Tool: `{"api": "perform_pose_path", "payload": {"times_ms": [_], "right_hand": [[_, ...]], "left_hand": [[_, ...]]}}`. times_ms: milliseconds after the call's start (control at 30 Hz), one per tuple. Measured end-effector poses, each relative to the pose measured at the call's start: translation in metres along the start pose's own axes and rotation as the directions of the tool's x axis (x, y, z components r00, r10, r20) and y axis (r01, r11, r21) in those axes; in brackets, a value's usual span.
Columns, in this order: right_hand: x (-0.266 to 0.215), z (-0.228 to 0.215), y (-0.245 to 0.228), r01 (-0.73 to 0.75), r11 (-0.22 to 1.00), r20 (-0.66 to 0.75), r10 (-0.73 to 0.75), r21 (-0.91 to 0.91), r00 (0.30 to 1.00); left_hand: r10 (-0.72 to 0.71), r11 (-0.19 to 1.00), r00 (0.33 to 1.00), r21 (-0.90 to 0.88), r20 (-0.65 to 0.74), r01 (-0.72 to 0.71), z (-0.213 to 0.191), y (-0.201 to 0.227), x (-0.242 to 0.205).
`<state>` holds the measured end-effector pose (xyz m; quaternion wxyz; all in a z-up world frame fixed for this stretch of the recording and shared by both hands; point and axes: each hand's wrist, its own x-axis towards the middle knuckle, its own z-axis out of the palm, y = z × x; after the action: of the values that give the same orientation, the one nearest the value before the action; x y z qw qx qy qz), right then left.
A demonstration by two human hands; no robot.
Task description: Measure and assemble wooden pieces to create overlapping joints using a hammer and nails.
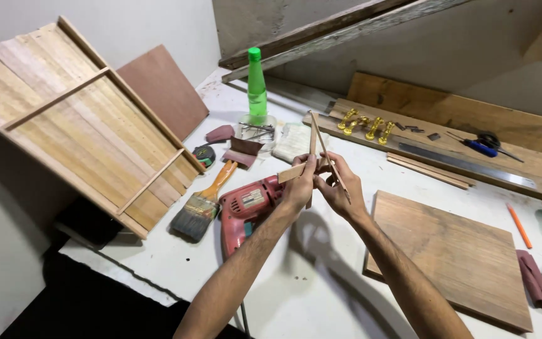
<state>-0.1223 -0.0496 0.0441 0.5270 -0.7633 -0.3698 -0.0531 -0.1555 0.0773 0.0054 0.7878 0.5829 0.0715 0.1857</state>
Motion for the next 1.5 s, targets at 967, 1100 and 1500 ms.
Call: {"api": "perform_pose_path", "payload": {"times_ms": [967, 1100, 1500], "right_hand": [[-0.073, -0.024, 0.028, -0.473, 0.809, 0.106, 0.535, -0.348, 0.838], [-0.079, -0.029, 0.047, -0.350, 0.841, 0.191, 0.456, -0.413, 0.869], [-0.105, -0.121, 0.059, -0.407, 0.793, 0.058, 0.481, -0.453, 0.875]], "left_hand": [[-0.226, 0.918, 0.969, 0.309, -0.101, 0.246, -0.030, 0.013, -0.095], [0.146, 0.700, 0.989, 0.705, 0.016, -0.115, -0.041, 0.008, -0.102], [0.269, 0.224, 0.813, 0.788, 0.516, -0.574, 0.031, -0.031, -0.098]]}}
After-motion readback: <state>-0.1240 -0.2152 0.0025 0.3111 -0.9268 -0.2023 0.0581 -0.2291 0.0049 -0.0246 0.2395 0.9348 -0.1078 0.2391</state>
